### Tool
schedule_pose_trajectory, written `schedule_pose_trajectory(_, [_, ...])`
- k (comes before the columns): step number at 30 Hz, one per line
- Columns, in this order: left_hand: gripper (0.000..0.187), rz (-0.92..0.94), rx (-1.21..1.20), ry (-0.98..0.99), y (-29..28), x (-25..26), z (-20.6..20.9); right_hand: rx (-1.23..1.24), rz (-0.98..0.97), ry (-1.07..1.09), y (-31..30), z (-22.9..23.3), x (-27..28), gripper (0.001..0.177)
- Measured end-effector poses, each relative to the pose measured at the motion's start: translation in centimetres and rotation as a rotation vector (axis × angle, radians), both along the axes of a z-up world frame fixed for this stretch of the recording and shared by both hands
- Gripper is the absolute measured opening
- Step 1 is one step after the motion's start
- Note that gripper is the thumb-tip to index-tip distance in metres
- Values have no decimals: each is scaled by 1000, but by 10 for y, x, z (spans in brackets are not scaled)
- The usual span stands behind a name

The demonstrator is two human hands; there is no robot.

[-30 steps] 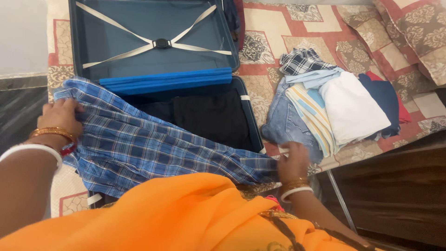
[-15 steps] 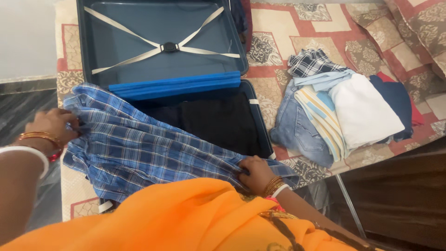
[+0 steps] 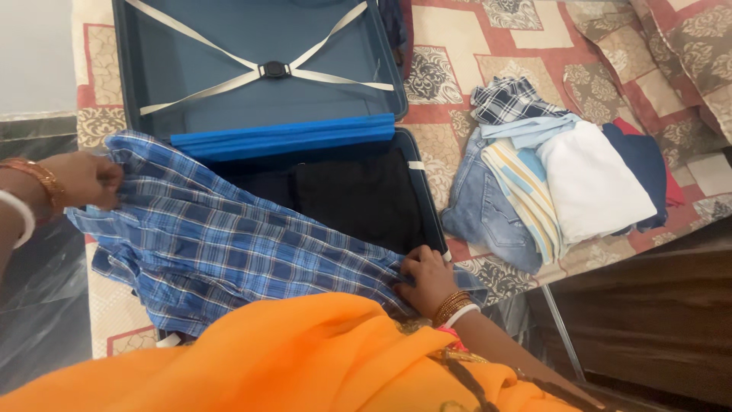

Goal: The person folds several garments by hand and places them into an open suitcase. Items handled include a blue plaid shirt, light blue jeans, a white shirt, a black shirt, and a white pair of pants. The person smooths and folds each item before stacking them inside the suitcase.

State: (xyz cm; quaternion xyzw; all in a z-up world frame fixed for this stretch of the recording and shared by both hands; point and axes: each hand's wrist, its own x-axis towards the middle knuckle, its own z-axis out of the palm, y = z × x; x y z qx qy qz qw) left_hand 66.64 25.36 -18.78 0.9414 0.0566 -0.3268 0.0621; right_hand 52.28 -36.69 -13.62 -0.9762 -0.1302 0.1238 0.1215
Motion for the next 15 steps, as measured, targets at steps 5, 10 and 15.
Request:
schedule_pose_trajectory(5, [46, -27, 102, -59, -6, -44, 5, -31, 14, -12, 4, -4, 7, 27])
schedule_pose_trajectory(10, [58, -198, 331, -158, -33, -88, 12, -75, 46, 50, 4, -11, 16, 26])
schedule_pose_trajectory(15, [55, -93, 391, -149, -43, -112, 4, -133, 47, 90, 2, -19, 25, 27])
